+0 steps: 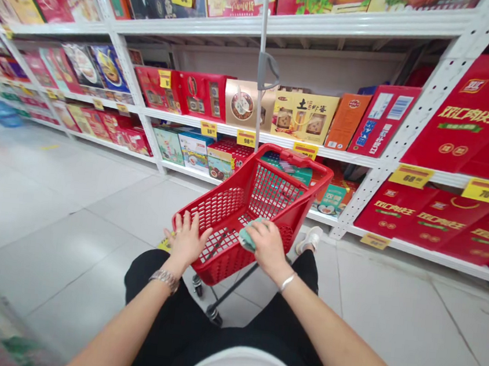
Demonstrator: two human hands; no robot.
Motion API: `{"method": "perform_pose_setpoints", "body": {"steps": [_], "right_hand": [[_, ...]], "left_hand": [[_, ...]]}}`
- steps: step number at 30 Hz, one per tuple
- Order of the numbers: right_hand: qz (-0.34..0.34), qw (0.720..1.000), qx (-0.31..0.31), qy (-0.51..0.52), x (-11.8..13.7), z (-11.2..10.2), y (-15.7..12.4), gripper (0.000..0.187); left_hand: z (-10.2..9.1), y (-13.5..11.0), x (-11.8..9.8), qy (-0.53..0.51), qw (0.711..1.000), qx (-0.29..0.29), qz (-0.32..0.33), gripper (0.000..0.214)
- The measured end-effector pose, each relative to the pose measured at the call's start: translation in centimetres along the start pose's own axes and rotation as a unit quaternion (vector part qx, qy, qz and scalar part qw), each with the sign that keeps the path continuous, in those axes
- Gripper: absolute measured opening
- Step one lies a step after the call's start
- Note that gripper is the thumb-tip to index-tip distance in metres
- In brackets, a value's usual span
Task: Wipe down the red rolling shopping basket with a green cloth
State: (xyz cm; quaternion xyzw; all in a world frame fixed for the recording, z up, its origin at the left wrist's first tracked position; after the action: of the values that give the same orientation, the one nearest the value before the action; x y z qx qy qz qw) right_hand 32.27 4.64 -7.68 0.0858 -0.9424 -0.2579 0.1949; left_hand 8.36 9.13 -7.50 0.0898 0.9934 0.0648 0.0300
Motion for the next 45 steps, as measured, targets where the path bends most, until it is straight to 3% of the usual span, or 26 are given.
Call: {"method": "perform_pose_setpoints", "body": {"steps": [4, 8, 13, 19, 22, 25, 28, 36, 38, 41, 45], "right_hand": [[-0.022, 1.000, 0.009, -0.015, 4.6, 0.8, -1.2, 0.035], [-0.064, 0.996, 0.039, -0.045, 4.5, -0.5, -0.6, 0.033], [-0.012, 0.992, 0.030, -0.126, -1.1, -4.9, 0.8, 0.039], [0.106, 0.969, -0.050, -0.219, -10.2, -13.3, 3.7, 0.040], [0.132, 0.962, -0.080, -0.224, -12.8, -15.5, 5.4, 0.038], [0.126, 0.965, -0.076, -0.218, -12.8, -15.2, 6.0, 0.034], [0.102, 0.973, -0.052, -0.200, -10.8, -13.4, 5.2, 0.034], [-0.024, 0.994, 0.056, -0.091, -0.1, -6.0, 1.8, 0.034], [-0.047, 0.994, 0.074, -0.066, 1.6, -4.8, 1.5, 0.035], [-0.067, 0.992, 0.087, -0.067, 1.5, -5.1, 1.5, 0.034], [-0.041, 0.989, 0.056, -0.128, -2.6, -9.0, 2.7, 0.036]], "left_hand": [[0.6, -1.0, -0.8, -0.022, 0.999, 0.031, 0.025, 0.066], [0.3, -1.0, 1.1, -0.008, 0.997, 0.063, 0.039, 0.071], [0.2, -0.7, 4.1, -0.005, 0.995, 0.075, 0.061, 0.069], [0.6, -0.4, 6.9, -0.029, 0.993, 0.070, 0.095, 0.067], [0.4, -0.4, 7.3, -0.033, 0.992, 0.072, 0.098, 0.068], [0.2, -0.4, 7.2, -0.033, 0.992, 0.080, 0.093, 0.068], [0.2, -0.3, 7.2, -0.031, 0.992, 0.074, 0.095, 0.067], [0.5, 0.7, 8.9, -0.025, 0.991, 0.068, 0.116, 0.065], [0.6, 0.7, 9.4, -0.023, 0.990, 0.066, 0.122, 0.064], [0.6, 0.6, 9.9, -0.025, 0.989, 0.076, 0.122, 0.064], [0.5, 0.5, 10.0, -0.030, 0.989, 0.086, 0.114, 0.065]]}}
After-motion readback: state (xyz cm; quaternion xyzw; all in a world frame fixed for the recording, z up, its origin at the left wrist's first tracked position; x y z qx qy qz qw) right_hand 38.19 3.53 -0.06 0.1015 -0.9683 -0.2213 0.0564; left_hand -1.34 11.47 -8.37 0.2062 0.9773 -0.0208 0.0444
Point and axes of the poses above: each hand's wrist, its own y-axis towards the middle knuckle, its own z-axis out of the palm, x = y × z, the point moved 1 cm from there along y, towards the middle knuckle, and after that the axes turned 14 degrees about z, right-handed, at the moved point
